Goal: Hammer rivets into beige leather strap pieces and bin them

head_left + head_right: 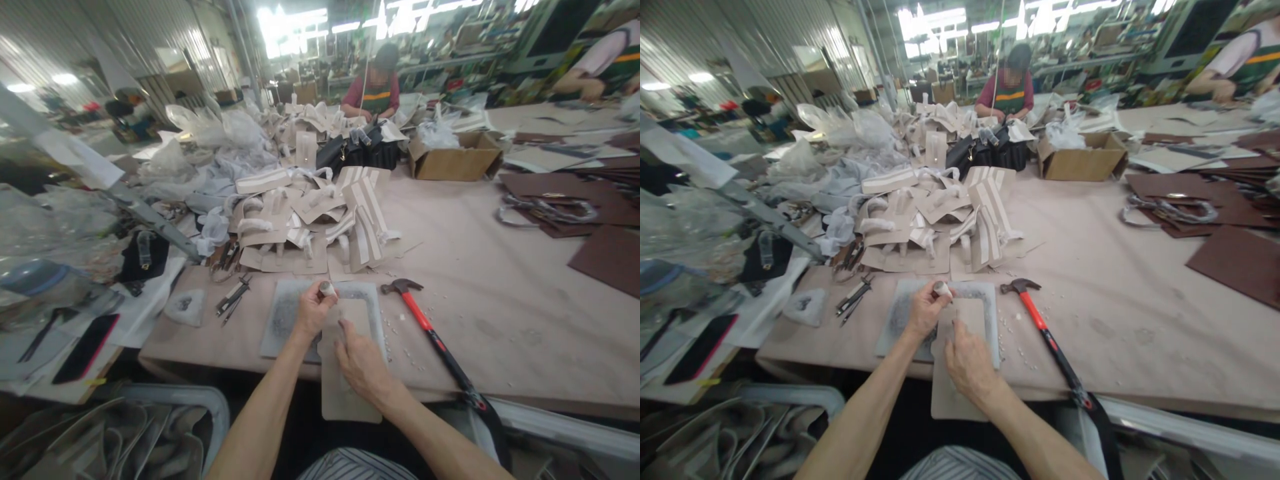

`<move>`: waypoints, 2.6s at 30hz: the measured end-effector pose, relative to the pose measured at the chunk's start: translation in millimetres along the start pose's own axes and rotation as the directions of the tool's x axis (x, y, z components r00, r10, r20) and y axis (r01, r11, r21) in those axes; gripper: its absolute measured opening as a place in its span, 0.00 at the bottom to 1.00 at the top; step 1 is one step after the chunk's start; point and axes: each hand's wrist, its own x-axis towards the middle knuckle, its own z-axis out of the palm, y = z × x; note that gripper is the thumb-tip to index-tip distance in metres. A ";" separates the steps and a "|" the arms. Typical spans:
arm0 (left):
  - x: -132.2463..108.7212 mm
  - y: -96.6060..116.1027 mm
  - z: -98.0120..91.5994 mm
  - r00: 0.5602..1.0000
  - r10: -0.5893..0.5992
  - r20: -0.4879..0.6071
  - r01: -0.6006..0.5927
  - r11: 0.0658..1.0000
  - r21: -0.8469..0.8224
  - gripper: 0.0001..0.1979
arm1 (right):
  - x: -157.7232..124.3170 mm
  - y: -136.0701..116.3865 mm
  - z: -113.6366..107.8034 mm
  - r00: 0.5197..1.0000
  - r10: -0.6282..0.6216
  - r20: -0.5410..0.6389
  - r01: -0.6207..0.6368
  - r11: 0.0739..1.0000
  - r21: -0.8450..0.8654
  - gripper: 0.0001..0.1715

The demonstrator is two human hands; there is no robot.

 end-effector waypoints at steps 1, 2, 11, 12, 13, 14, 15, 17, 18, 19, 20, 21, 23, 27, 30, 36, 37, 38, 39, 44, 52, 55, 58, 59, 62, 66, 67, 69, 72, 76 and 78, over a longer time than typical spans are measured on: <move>0.9 -4.8 1.4 1.000 -0.009 0.021 0.009 1.000 -0.005 0.13 | -1.4 -0.6 3.3 1.000 -0.020 0.008 0.020 1.000 -0.004 0.27; 1.6 -8.6 2.1 0.999 -0.019 0.049 0.020 1.000 -0.007 0.13 | -2.6 -1.3 5.5 0.999 -0.035 0.016 0.035 0.999 -0.008 0.27; -3.6 -18.0 -2.2 0.980 -0.086 0.181 0.096 0.994 -0.048 0.15 | -17.3 40.8 -7.0 0.985 -0.036 -0.171 0.079 0.965 0.252 0.36; -4.1 -18.6 -2.7 0.976 -0.092 0.197 0.101 0.994 -0.034 0.15 | -19.3 54.1 -10.9 0.969 0.003 -0.246 0.056 0.971 0.233 0.35; -4.4 -19.2 -3.2 0.974 -0.095 0.207 0.101 0.995 -0.021 0.15 | -21.1 68.7 -15.0 0.945 0.045 -0.324 0.015 0.983 0.181 0.33; -4.7 -19.7 -3.6 0.973 -0.094 0.213 0.097 0.995 -0.006 0.14 | -22.5 84.1 -19.3 0.916 0.078 -0.394 -0.041 0.994 0.101 0.31; -4.9 -20.1 -3.9 0.972 -0.090 0.216 0.089 0.996 0.014 0.14 | -23.8 99.7 -23.5 0.889 0.104 -0.447 -0.111 0.994 0.009 0.29; -5.5 -20.4 -4.3 0.973 -0.079 0.218 0.067 0.996 0.060 0.12 | -26.3 128.7 -30.7 0.861 0.146 -0.487 -0.251 0.955 -0.157 0.27; -5.9 -20.3 -4.4 0.973 -0.073 0.219 0.057 0.995 0.079 0.11 | -27.6 141.1 -33.5 0.860 0.174 -0.481 -0.309 0.926 -0.217 0.26; -6.2 -20.2 -4.4 0.973 -0.067 0.220 0.047 0.994 0.095 0.11 | -28.8 151.5 -35.7 0.864 0.207 -0.459 -0.353 0.899 -0.258 0.25; -6.5 -20.0 -4.4 0.973 -0.061 0.221 0.038 0.993 0.108 0.11 | -29.8 159.9 -37.5 0.872 0.241 -0.426 -0.382 0.880 -0.283 0.24; -6.6 -20.0 -4.4 0.973 -0.056 0.223 0.029 0.992 0.120 0.11 | -30.4 166.2 -38.9 0.879 0.278 -0.387 -0.403 0.868 -0.290 0.23; -6.4 -20.7 -4.6 0.972 -0.049 0.229 0.017 0.990 0.137 0.11 | -29.5 172.8 -42.2 0.888 0.342 -0.309 -0.426 0.864 -0.268 0.20; -5.8 -23.5 -5.5 0.966 -0.027 0.256 -0.015 0.987 0.163 0.09 | -20.9 164.9 -54.1 0.870 0.476 -0.130 -0.478 0.878 0.022 0.08; -7.8 -23.9 -5.7 0.961 0.017 0.277 -0.077 0.975 0.208 0.07 | -15.7 140.8 -65.1 0.833 0.497 0.242 -0.531 0.596 0.603 0.04; -15.6 -21.3 -4.4 0.945 0.095 0.314 -0.189 0.939 0.286 0.07 | -25.6 78.9 -83.5 0.896 0.438 0.068 -0.325 0.546 0.772 0.16; -16.4 -21.3 -4.3 0.942 0.099 0.320 -0.199 0.935 0.295 0.07 | -28.7 73.1 -86.2 0.921 0.379 -0.086 -0.228 0.707 0.670 0.19; -17.0 -21.4 -4.2 0.940 0.102 0.327 -0.206 0.930 0.303 0.06 | -31.6 69.2 -88.7 0.934 0.288 -0.212 -0.137 0.836 0.531 0.20; -17.3 -21.5 -4.1 0.937 0.106 0.332 -0.214 0.927 0.309 0.06 | -34.1 66.8 -91.3 0.939 0.177 -0.294 -0.057 0.925 0.377 0.20; -17.0 -22.0 -3.5 0.941 0.091 0.325 -0.215 0.903 0.371 0.03 | -40.9 54.1 -120.8 0.952 -0.215 -0.218 0.181 0.969 -0.165 0.16; -16.5 -23.2 -3.3 0.938 0.103 0.330 -0.224 0.908 0.355 0.06 | -47.9 18.4 -149.2 0.674 -0.198 -0.712 0.188 0.978 -0.095 0.18; -16.5 -24.4 -3.7 0.941 0.071 0.331 -0.201 0.905 0.375 0.05 | -46.4 43.1 -116.5 0.902 -0.258 -0.346 0.197 0.960 -0.201 0.17; -16.3 -25.3 -4.1 0.935 0.063 0.349 -0.202 0.904 0.378 0.08 | -45.2 66.1 -98.8 0.995 -0.079 -0.055 0.063 0.965 -0.254 0.15; -16.2 -25.4 -4.0 0.933 0.069 0.352 -0.206 0.907 0.368 0.10 | -44.8 71.9 -97.0 0.999 -0.032 -0.026 0.025 0.966 -0.256 0.14; -16.3 -24.2 -3.3 0.934 0.090 0.346 -0.218 0.911 0.351 0.11 | -41.9 92.3 -92.7 0.997 0.080 -0.001 -0.078 0.970 -0.231 0.14; -17.6 -20.1 -3.9 0.933 0.101 0.346 -0.229 0.907 0.353 0.06 | -30.6 129.5 -76.3 0.957 0.291 -0.003 -0.284 0.930 -0.232 0.17; -17.9 -19.4 -4.9 0.933 0.105 0.345 -0.229 0.911 0.343 0.06 | -27.0 135.4 -72.0 0.945 0.327 -0.017 -0.320 0.912 -0.257 0.18; -18.0 -19.2 -6.8 0.933 0.108 0.344 -0.226 0.918 0.325 0.05 | -20.9 136.1 -64.9 0.944 0.310 -0.115 -0.330 0.889 -0.318 0.19; -16.4 -21.7 -3.8 0.936 0.104 0.338 -0.214 0.927 0.308 0.03 | -14.9 109.6 -55.1 0.956 0.017 -0.292 -0.111 0.945 -0.308 0.23; -17.2 -17.7 13.4 0.962 0.070 0.262 -0.147 0.946 0.288 0.05 | -13.9 61.1 -29.6 0.878 -0.451 -0.159 0.424 0.889 -0.173 0.30; -16.3 -9.9 7.8 0.986 -0.003 0.168 -0.045 0.959 0.279 0.05 | -12.2 44.7 -12.3 0.820 -0.548 -0.167 0.522 0.835 -0.173 0.29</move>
